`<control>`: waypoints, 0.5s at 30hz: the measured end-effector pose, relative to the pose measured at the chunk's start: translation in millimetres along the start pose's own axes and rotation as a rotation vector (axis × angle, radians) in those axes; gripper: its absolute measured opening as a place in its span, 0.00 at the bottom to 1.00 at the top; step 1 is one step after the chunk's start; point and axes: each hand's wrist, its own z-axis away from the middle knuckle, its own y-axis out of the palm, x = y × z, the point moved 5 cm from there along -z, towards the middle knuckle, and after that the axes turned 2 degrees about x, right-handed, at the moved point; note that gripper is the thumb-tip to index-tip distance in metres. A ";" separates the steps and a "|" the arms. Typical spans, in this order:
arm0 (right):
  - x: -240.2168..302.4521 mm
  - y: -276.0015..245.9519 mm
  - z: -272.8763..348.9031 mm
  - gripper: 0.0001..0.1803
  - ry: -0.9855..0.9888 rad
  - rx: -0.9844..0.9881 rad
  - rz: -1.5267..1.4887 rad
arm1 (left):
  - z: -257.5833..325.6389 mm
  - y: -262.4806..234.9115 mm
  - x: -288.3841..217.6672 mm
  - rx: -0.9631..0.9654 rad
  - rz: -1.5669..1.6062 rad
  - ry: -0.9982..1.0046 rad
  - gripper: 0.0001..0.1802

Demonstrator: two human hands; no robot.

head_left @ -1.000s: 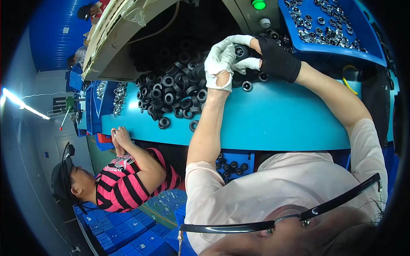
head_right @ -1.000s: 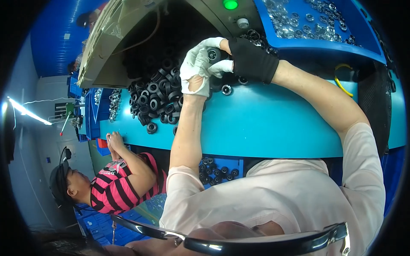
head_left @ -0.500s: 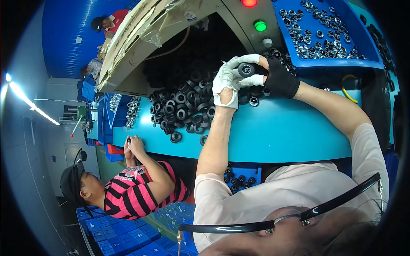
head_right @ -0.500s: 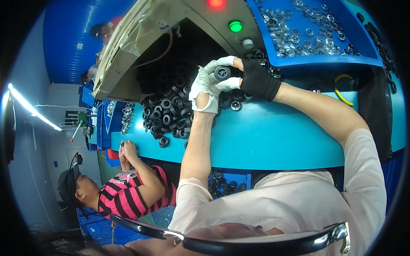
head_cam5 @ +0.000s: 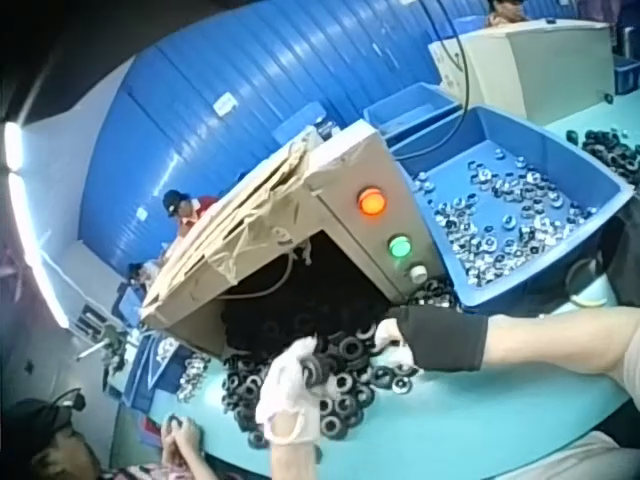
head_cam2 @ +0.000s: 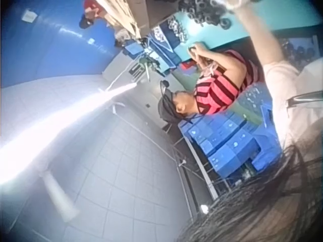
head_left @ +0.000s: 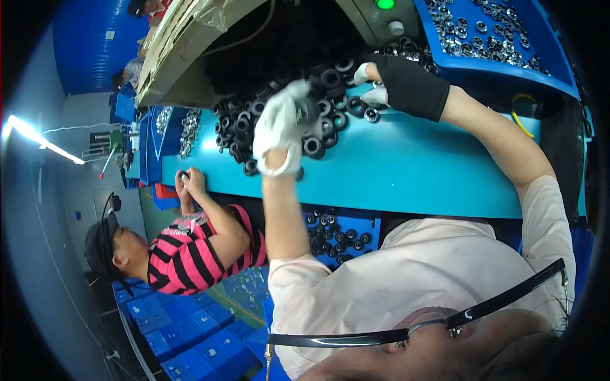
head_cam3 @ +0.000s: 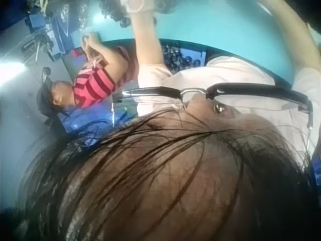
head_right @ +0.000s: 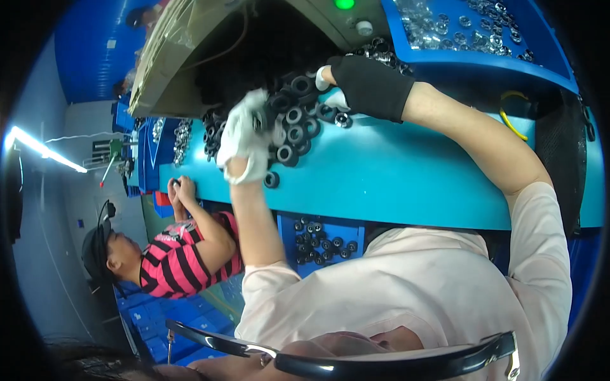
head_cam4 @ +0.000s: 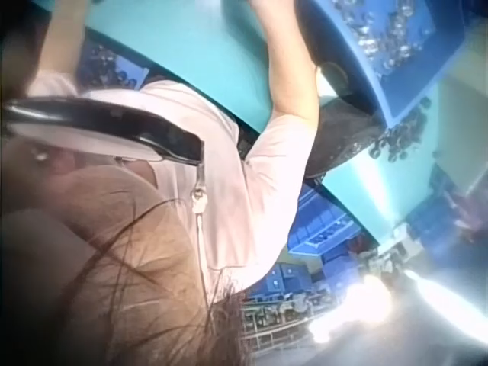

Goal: The person assembles rubber gaskets onto metal rings by hand at a production workstation.

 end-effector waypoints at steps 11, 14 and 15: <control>2.3 58.5 33.5 0.10 0.009 0.307 0.281 | 233.9 -99.6 90.8 0.344 -0.697 -1.175 0.26; 7.8 52.3 35.0 0.11 0.091 0.336 0.158 | 182.9 -70.3 48.2 0.345 -0.419 -0.751 0.16; 10.6 51.3 32.6 0.11 0.145 0.344 0.092 | 167.8 -65.5 33.6 0.267 -0.359 -0.663 0.13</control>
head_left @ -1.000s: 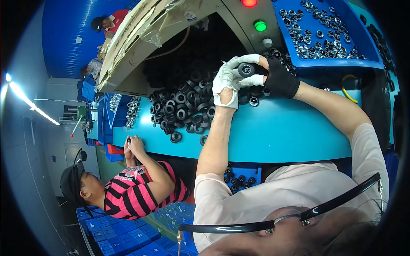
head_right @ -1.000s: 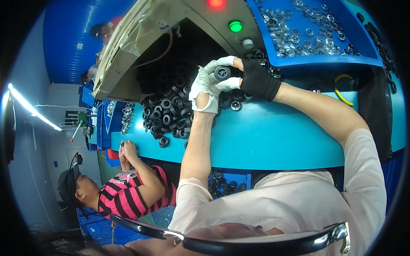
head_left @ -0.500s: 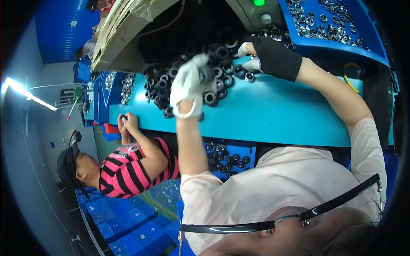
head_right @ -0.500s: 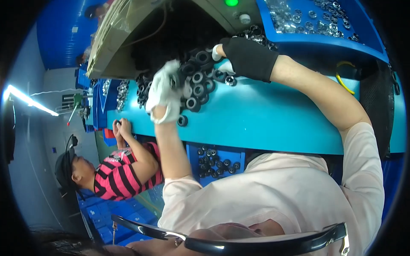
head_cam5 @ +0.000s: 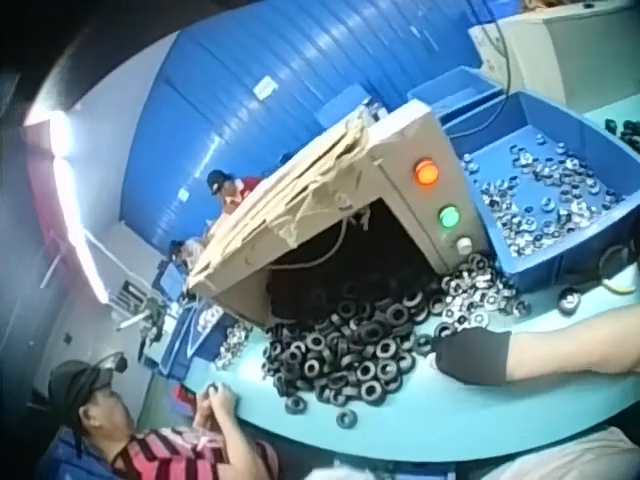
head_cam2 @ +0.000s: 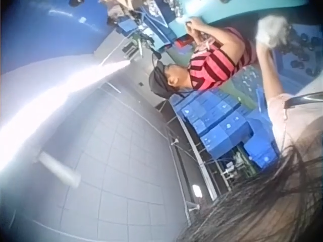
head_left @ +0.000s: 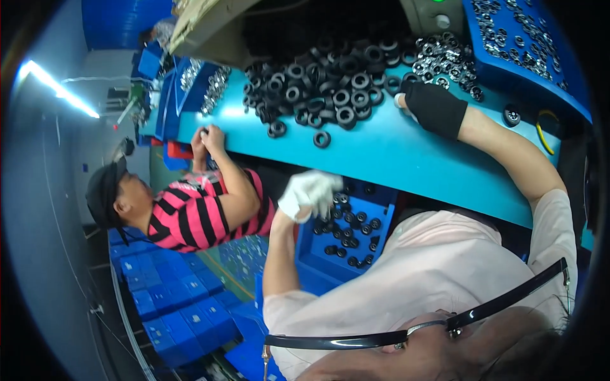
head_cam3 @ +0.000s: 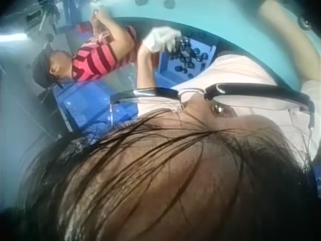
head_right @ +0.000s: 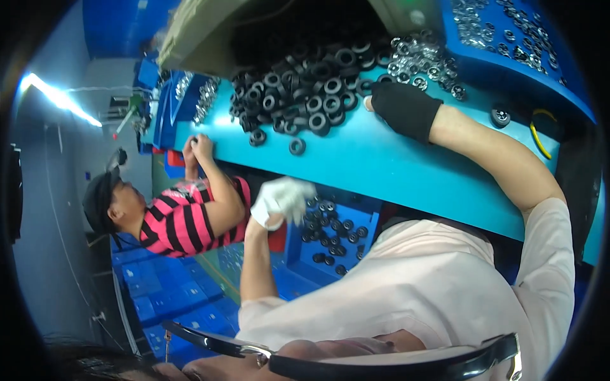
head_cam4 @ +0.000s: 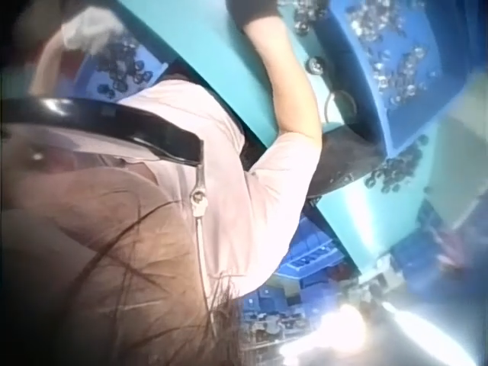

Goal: The person assembles rubber gaskets onto metal rings by hand at a production workstation.

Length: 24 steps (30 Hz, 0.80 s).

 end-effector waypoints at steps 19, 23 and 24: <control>-1.2 20.8 -8.5 0.16 -0.259 -0.246 -0.317 | -164.1 -44.0 -127.7 -0.906 -1.366 0.727 0.26; 0.2 18.6 -10.4 0.16 -0.218 -0.231 -0.342 | -182.1 -65.5 -144.1 -0.659 -1.283 0.324 0.42; -1.9 17.4 -13.5 0.15 -0.200 -0.217 -0.345 | -184.8 -72.0 -150.0 -0.651 -1.330 0.309 0.44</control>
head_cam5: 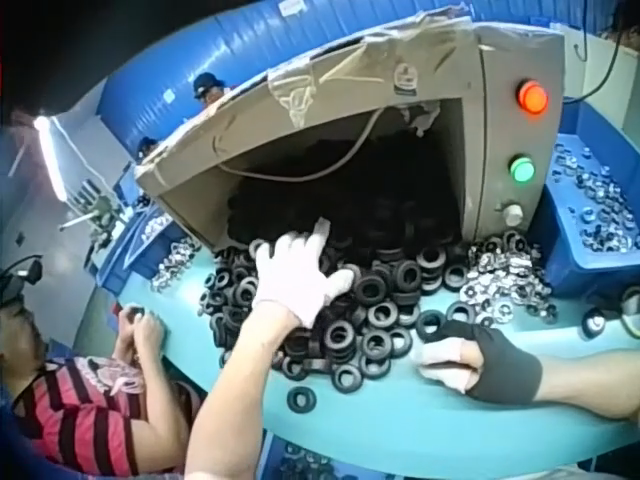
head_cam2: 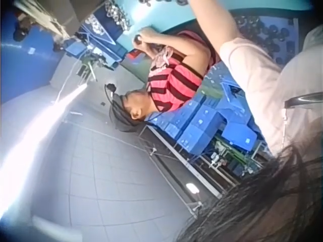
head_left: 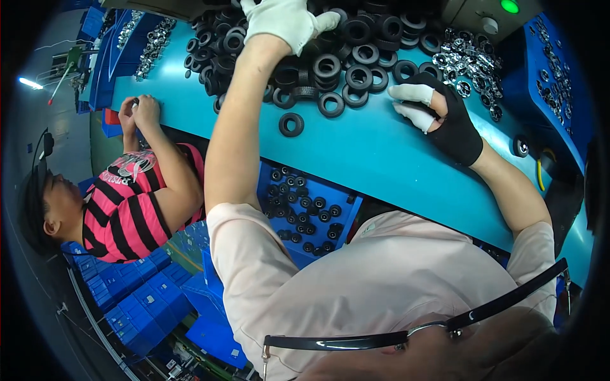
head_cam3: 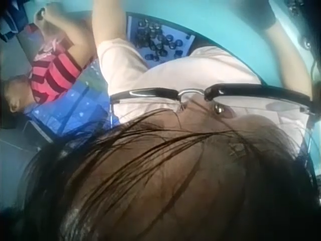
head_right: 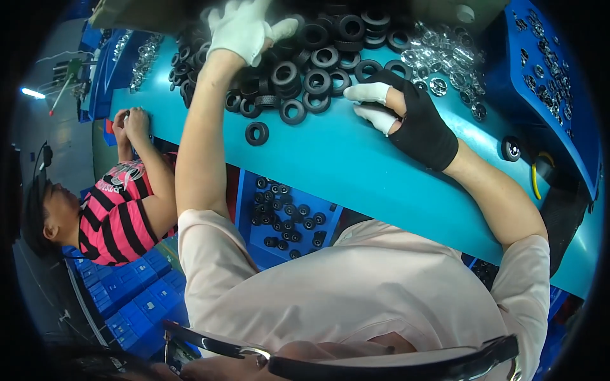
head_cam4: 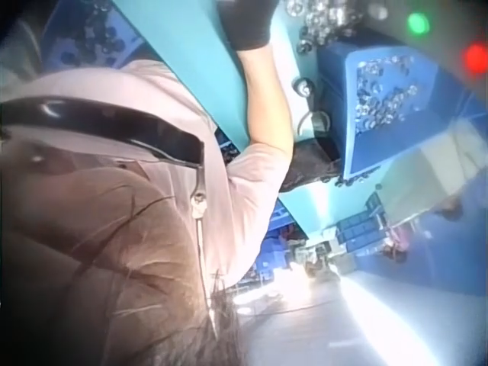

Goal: The person assembles rubber gaskets onto metal rings by hand at a production workstation.

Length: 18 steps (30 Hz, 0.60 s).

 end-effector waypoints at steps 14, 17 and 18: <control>0.5 0.7 -8.2 0.12 -0.066 0.022 0.004 | -117.1 6.8 18.7 -0.077 0.001 -0.079 0.30; -8.6 7.4 -6.5 0.13 0.105 0.011 -0.135 | -160.8 16.5 28.0 -0.054 0.061 -0.124 0.30; -10.6 4.9 -4.9 0.13 0.148 -0.006 -0.170 | -160.4 7.7 14.2 -0.008 -0.018 -0.169 0.31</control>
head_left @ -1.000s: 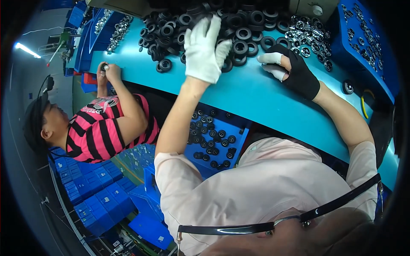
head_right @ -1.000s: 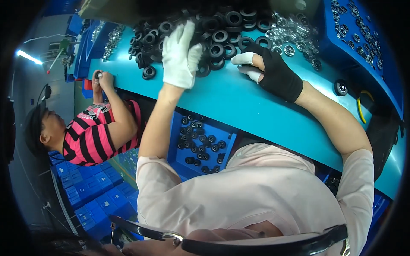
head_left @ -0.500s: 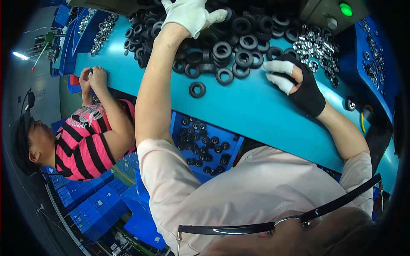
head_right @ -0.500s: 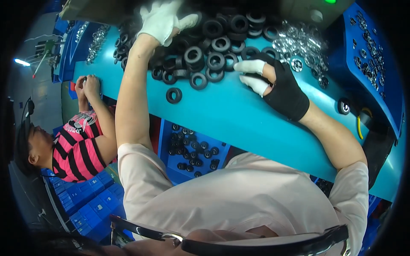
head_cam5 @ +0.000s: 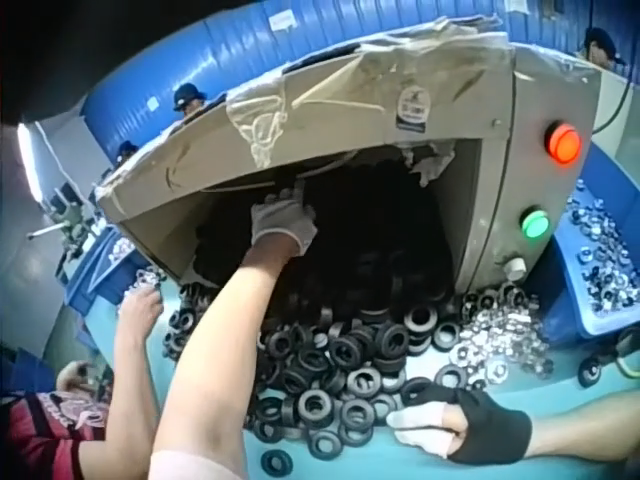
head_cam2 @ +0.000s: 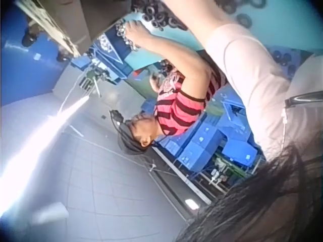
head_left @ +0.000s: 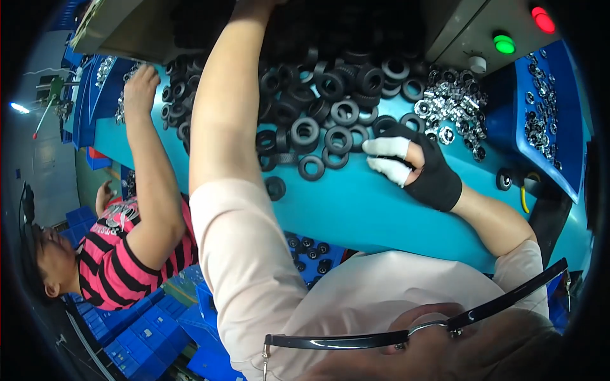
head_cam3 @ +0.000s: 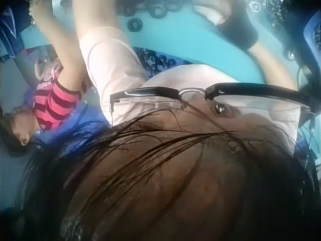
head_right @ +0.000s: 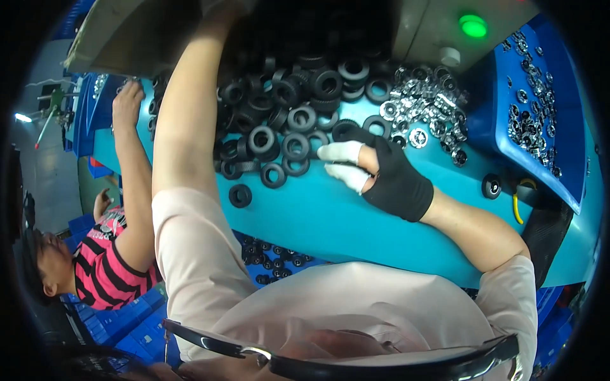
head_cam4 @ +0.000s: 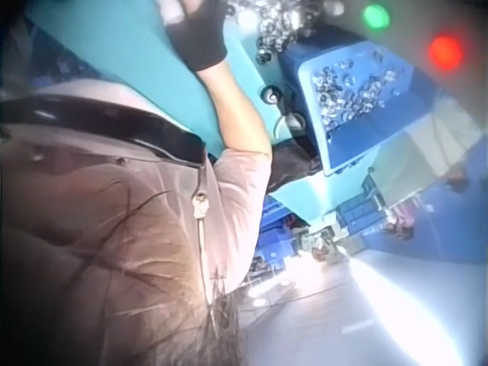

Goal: The person assembles rubber gaskets onto metal rings by hand at a production workstation.

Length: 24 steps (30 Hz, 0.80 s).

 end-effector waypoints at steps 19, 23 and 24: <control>6.2 -0.4 -1.0 0.13 0.034 0.027 -0.115 | -77.9 -15.5 -97.0 -0.135 0.141 0.513 0.20; -2.8 -4.9 -4.6 0.15 0.034 0.061 -0.064 | -90.8 42.3 -103.1 -0.180 0.006 0.473 0.19; -4.4 -1.5 -0.6 0.16 0.056 0.083 -0.088 | -95.1 50.1 -100.2 -0.181 0.043 0.423 0.19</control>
